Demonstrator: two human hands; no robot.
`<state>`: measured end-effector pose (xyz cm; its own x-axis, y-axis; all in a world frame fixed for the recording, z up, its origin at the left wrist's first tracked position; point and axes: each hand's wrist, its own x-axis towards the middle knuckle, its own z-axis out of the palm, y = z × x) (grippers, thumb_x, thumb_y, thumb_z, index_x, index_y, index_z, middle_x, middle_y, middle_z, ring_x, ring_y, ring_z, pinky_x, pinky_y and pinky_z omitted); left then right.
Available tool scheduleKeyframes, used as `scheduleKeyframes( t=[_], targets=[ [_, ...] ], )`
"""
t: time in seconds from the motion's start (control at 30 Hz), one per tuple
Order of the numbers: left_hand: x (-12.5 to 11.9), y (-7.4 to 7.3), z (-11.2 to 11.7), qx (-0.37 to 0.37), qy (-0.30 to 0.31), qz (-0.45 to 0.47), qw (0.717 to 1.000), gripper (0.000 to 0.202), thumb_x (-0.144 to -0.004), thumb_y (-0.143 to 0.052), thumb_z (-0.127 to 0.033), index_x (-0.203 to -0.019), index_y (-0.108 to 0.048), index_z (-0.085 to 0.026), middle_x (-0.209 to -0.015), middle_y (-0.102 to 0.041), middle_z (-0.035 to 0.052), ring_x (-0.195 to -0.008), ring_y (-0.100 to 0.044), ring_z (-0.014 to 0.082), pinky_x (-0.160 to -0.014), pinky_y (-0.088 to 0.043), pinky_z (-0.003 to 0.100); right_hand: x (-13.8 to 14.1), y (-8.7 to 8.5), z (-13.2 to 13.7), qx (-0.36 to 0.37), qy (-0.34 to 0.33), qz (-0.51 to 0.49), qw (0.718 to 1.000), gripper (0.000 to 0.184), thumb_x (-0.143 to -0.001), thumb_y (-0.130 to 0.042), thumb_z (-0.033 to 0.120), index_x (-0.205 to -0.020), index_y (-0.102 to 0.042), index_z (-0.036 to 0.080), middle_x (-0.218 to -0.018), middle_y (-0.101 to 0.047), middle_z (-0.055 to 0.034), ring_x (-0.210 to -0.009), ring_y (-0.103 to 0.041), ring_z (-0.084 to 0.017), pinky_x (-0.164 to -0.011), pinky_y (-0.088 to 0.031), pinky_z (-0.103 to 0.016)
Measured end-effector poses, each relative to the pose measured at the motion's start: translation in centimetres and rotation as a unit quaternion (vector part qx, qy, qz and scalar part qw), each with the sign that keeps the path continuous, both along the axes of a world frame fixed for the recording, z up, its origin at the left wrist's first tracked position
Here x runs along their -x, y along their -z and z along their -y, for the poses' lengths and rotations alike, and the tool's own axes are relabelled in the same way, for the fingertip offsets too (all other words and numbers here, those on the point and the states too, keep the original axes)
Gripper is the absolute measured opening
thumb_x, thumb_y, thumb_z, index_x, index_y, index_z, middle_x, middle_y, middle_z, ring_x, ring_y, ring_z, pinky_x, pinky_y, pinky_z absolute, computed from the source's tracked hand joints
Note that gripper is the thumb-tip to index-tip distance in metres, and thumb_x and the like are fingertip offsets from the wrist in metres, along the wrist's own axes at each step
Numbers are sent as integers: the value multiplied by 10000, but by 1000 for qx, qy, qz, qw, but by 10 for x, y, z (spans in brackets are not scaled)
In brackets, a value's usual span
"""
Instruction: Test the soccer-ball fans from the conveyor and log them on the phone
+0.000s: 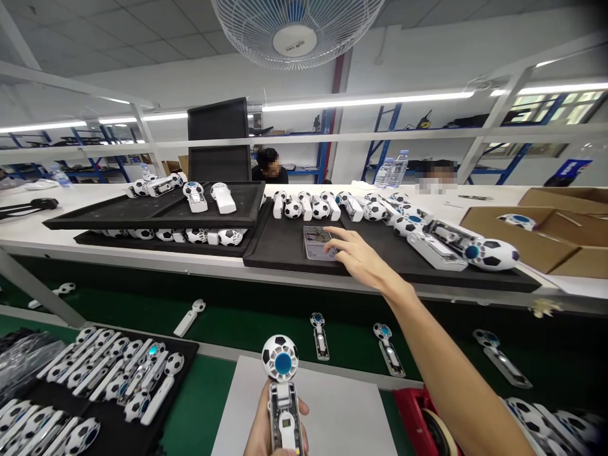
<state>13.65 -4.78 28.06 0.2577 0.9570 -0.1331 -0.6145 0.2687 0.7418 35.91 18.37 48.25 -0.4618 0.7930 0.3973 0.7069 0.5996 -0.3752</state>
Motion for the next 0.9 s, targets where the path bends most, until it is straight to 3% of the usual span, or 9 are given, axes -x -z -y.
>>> scheduleKeyframes(
  t=[0.1, 0.2, 0.3, 0.5, 0.67, 0.9],
  targets=[
    [1, 1, 1, 2, -10, -6, 1000, 699, -655, -862, -315, -1247, -491, -301, -1096, -657, 78, -804, -658, 192, -678, -539, 333, 1, -2, 1, -13, 3, -18, 1000, 352, -879, -373, 226, -1053, -677, 258, -1581, -426, -10, -1441, -355, -322, -1158, -354, -564],
    [1, -5, 1, -4, 4, -7, 1000, 639, -677, -846, -342, -1221, -520, -265, -970, -683, 62, -707, -650, 164, -649, -502, 305, 7, -5, 0, -22, 4, 23, 999, 440, -903, -357, 236, -1229, -649, 281, -1612, -385, -14, -1466, -324, -332, -1160, -338, -599],
    [1, -22, 0, -22, 3, -15, 1000, 614, -685, -835, -408, -1198, -549, -229, -839, -665, 30, -624, -631, 144, -609, -444, 277, 16, -6, -4, -30, 7, 66, 997, 488, -933, -325, 254, -1333, -604, 280, -1631, -356, -36, -1470, -316, -346, -1145, -347, -622],
    [3, -54, -1, -55, -62, -52, 995, 630, -702, -801, -494, -1212, -539, -233, -872, -648, 33, -687, -637, 158, -664, -453, 302, 20, 0, -12, -6, 6, 98, 995, 506, -962, -279, 273, -1352, -600, 292, -1650, -323, -28, -1480, -306, -350, -1139, -352, -624],
    [7, -54, -1, -44, -60, -66, 995, 695, -650, -833, -494, -1214, -529, -226, -879, -623, 35, -710, -628, 167, -681, -453, 311, 17, 1, -15, 7, -3, 86, 996, 507, -966, -285, 289, -1388, -566, 302, -1658, -306, -21, -1483, -306, -345, -1141, -348, -622],
    [2, -51, 3, -34, -42, -42, 998, 601, -711, -801, -454, -1213, -546, -245, -936, -651, 45, -692, -641, 157, -659, -471, 306, 18, 1, -12, 0, 1, 68, 998, 507, -960, -284, 285, -1366, -587, 267, -1639, -344, -44, -1471, -324, -348, -1152, -337, -620]
  ],
)
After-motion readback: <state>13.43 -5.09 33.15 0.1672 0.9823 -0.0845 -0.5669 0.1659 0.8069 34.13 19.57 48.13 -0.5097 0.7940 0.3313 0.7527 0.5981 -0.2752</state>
